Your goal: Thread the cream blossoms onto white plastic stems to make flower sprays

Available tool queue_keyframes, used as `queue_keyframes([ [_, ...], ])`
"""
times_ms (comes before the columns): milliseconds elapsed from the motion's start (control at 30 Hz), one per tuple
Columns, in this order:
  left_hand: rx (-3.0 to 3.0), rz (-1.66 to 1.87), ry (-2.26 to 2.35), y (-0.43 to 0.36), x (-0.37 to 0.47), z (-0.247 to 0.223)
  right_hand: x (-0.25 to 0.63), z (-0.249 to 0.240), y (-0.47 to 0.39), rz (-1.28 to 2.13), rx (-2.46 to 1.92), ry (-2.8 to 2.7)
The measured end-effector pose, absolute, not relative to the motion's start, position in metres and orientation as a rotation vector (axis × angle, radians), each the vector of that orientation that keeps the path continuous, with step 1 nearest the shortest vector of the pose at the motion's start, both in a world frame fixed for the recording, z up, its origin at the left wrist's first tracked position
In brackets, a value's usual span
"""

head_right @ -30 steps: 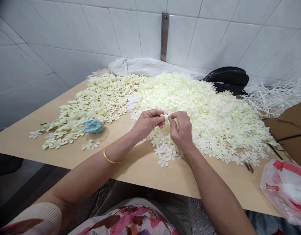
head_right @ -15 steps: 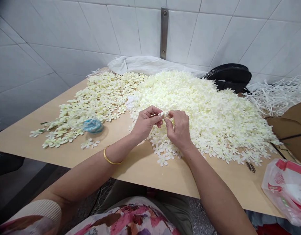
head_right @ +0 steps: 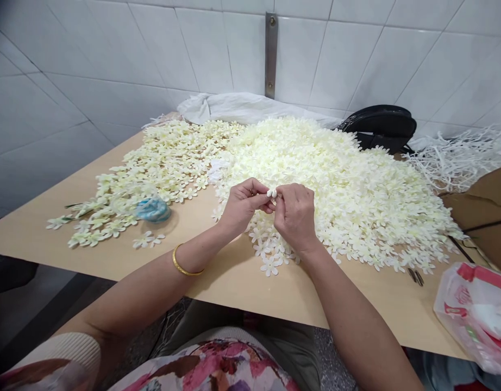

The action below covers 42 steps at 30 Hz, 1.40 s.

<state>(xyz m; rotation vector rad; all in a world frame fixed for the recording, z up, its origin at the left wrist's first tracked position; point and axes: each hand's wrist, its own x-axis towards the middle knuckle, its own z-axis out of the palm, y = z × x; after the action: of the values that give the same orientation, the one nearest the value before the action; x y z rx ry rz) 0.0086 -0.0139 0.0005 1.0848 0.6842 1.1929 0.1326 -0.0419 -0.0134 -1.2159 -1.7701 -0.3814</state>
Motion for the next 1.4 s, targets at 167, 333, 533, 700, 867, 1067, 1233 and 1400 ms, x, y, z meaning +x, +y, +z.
queue_keyframes([
  [167, 0.939, 1.136, 0.656, -0.011, 0.005, 0.0, 0.135, -0.006, -0.046, -0.084, -1.177, -1.683],
  [333, 0.915, 1.108, 0.582, -0.007, 0.005, -0.003, 0.134, -0.002, -0.048, 0.164, -1.143, -1.572],
  [533, 0.951, 1.132, 0.524, -0.005, 0.005, -0.007, 0.135, -0.004, -0.046, 0.199, -1.102, -1.641],
  [700, 1.035, 1.19, 0.538, -0.006, 0.005, -0.009, 0.135, -0.002, -0.047, 0.357, -1.171, -1.617],
  [867, 1.096, 1.214, 0.555, -0.009, 0.006, -0.007, 0.136, 0.002, -0.049, 0.358, -1.212, -1.65],
  [1067, 1.062, 1.12, 0.569, -0.006, 0.003, -0.007, 0.137, 0.002, -0.05, 0.162, -1.194, -1.682],
  [1233, 1.06, 1.01, 0.517, -0.007, 0.002, -0.005, 0.138, 0.002, -0.05, 0.151, -1.188, -1.687],
  [1400, 1.012, 1.012, 0.522, -0.007, 0.003, -0.004, 0.136, 0.0, -0.051, 0.22, -1.166, -1.667],
])
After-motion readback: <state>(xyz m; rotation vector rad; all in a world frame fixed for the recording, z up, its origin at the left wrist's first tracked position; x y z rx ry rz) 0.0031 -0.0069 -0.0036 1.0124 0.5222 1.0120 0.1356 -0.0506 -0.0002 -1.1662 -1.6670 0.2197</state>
